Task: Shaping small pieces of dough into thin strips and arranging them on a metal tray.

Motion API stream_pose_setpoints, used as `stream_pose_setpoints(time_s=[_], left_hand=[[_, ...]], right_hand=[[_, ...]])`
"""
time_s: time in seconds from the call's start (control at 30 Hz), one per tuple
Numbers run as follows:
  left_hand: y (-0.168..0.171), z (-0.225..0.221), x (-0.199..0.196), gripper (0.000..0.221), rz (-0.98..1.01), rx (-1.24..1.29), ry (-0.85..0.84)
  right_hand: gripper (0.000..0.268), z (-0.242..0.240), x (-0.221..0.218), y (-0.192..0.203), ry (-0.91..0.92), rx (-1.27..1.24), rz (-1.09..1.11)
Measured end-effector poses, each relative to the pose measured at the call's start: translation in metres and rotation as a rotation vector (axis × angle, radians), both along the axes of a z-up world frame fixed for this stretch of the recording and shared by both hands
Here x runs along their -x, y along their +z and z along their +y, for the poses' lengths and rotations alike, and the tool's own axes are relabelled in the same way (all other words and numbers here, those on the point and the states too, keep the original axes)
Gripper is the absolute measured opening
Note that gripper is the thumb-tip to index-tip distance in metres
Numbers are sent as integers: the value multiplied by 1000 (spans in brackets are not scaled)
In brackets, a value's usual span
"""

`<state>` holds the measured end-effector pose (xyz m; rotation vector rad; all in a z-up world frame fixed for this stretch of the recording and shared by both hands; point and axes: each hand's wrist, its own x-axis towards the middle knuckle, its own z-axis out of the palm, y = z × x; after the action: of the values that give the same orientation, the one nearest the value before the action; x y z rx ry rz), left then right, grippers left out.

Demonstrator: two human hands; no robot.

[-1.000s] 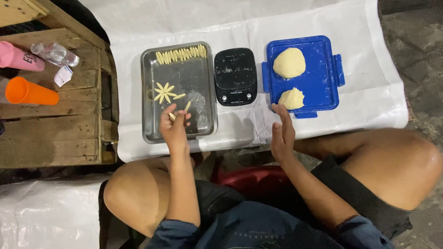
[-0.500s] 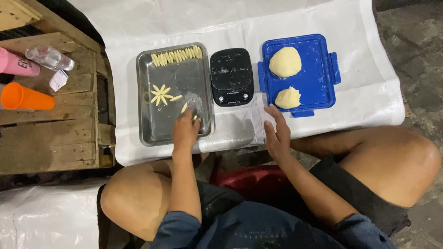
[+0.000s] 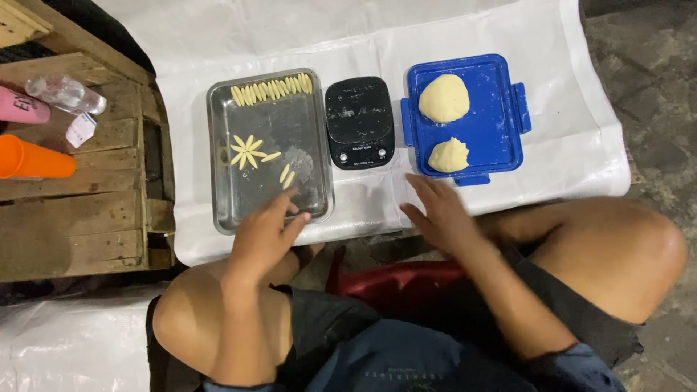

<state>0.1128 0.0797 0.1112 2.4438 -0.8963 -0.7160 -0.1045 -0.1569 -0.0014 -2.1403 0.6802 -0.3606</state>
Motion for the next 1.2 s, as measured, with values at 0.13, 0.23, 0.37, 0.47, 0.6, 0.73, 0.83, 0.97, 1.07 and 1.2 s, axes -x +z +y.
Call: stream_pose_setpoints(time_s=[0.13,0.23,0.37,0.47,0.6,0.73,0.83,0.97,1.07,1.2], left_hand=[[-43,4,4,42,62,53,-231],[-79,-12,24,32,119,116,-301],[-81,-43,82,37,207,113,-570],[-102,-42,132,12,-308,546,-842],[-131,-38,152,15,-188,584,-879],[-132,-39,142,16,-207,509,-883],[-124,-38,127,15,-272,493,-861],[-103,-36,113,16,-293,500,-813],[-106,-34,115,17,-263,502,-803],[-108,-33,121,17,-288,472,-826]], right_hand=[[58,-46,22,81,287,421,438],[65,-92,48,74,238,474,558],[75,-146,72,21,293,660,750],[73,-148,56,-14,174,541,792],[69,-140,30,-54,33,663,722],[62,-136,22,-85,-60,395,563],[54,-125,17,-83,-83,293,477],[56,-127,18,-96,-154,177,359],[51,-147,21,-123,-255,-14,321],[41,-145,19,-130,-353,-218,244]])
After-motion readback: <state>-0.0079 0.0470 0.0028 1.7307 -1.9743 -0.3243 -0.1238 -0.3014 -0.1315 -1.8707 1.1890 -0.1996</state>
